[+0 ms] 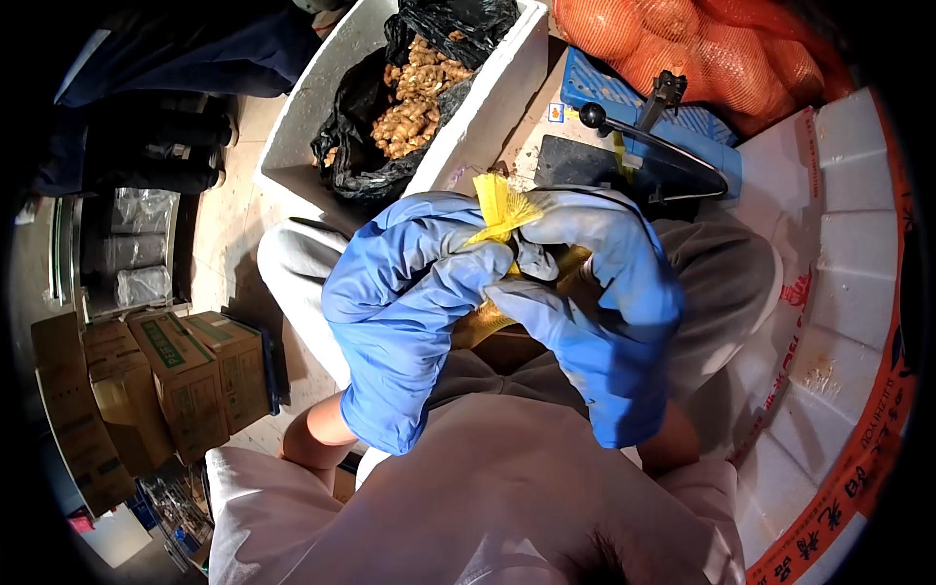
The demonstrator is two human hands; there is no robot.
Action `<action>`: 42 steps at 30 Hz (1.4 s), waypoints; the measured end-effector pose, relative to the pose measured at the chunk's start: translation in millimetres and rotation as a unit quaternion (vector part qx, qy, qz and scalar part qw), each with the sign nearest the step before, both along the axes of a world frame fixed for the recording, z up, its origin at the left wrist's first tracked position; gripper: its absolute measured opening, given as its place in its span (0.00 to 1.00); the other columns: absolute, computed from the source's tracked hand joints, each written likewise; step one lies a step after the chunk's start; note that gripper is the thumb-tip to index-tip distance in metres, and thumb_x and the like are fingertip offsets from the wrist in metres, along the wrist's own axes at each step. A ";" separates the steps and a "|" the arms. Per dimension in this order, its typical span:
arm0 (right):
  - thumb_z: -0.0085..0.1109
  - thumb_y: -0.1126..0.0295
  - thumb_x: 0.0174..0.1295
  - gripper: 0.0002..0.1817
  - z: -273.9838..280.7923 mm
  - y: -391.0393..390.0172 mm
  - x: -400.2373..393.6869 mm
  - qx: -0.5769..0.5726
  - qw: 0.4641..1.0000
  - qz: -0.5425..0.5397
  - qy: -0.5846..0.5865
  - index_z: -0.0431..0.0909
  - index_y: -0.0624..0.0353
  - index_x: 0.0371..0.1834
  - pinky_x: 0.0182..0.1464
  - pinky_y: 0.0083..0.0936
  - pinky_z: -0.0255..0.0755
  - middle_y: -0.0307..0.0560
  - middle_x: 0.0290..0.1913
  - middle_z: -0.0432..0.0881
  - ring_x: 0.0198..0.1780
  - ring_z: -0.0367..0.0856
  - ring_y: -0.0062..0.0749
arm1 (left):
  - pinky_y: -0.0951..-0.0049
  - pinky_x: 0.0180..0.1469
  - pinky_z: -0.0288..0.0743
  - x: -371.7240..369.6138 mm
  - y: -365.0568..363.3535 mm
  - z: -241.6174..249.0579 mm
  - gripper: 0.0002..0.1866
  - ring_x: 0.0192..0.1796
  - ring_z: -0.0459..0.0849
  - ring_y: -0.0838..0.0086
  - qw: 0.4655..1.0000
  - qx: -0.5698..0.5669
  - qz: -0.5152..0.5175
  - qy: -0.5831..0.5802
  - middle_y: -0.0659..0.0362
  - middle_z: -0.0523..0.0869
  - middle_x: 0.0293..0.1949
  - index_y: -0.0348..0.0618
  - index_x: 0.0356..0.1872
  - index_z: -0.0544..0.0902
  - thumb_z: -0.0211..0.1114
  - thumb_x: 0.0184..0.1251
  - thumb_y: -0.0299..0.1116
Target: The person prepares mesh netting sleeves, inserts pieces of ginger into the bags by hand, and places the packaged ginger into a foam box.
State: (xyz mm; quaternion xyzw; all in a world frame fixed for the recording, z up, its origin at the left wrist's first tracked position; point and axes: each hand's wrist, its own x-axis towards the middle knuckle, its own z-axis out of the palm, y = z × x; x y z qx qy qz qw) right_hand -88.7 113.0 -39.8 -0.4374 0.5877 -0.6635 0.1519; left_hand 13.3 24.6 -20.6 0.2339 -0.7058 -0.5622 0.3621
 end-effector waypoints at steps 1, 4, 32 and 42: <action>0.59 0.83 0.39 0.17 0.3 -0.5 0.4 -0.004 0.999 0.016 -0.045 0.70 0.66 0.36 0.42 0.20 0.66 0.47 0.38 0.72 0.38 0.70 0.25 | 0.82 0.35 0.66 -0.9 0.3 0.2 0.05 0.31 0.73 0.79 1.000 0.021 0.007 -0.005 0.60 0.78 0.28 0.34 0.28 0.79 0.64 0.49 0.24; 0.58 0.83 0.39 0.16 0.6 -0.5 -3.8 -0.006 0.996 0.033 -0.088 0.71 0.66 0.35 0.43 0.20 0.66 0.47 0.38 0.73 0.38 0.71 0.26 | 0.83 0.35 0.66 0.1 6.1 5.6 0.06 0.30 0.72 0.82 0.978 0.200 0.046 -0.021 0.62 0.78 0.29 0.34 0.30 0.79 0.63 0.50 0.25; 0.58 0.79 0.40 0.11 8.7 9.3 -2.9 0.004 0.987 -0.058 0.152 0.74 0.65 0.30 0.43 0.29 0.68 0.52 0.35 0.76 0.38 0.74 0.39 | 0.82 0.34 0.67 1.6 7.7 3.0 0.04 0.30 0.73 0.80 0.987 0.159 -0.022 -0.025 0.61 0.78 0.28 0.35 0.27 0.79 0.63 0.49 0.24; 0.62 0.79 0.36 0.14 7.8 10.5 -12.1 -0.055 0.952 -0.042 0.297 0.75 0.65 0.31 0.30 0.25 0.72 0.52 0.36 0.75 0.32 0.75 0.38 | 0.79 0.39 0.69 5.3 11.1 -0.8 0.07 0.35 0.76 0.74 1.000 0.015 0.013 -0.009 0.56 0.79 0.33 0.35 0.28 0.80 0.66 0.46 0.25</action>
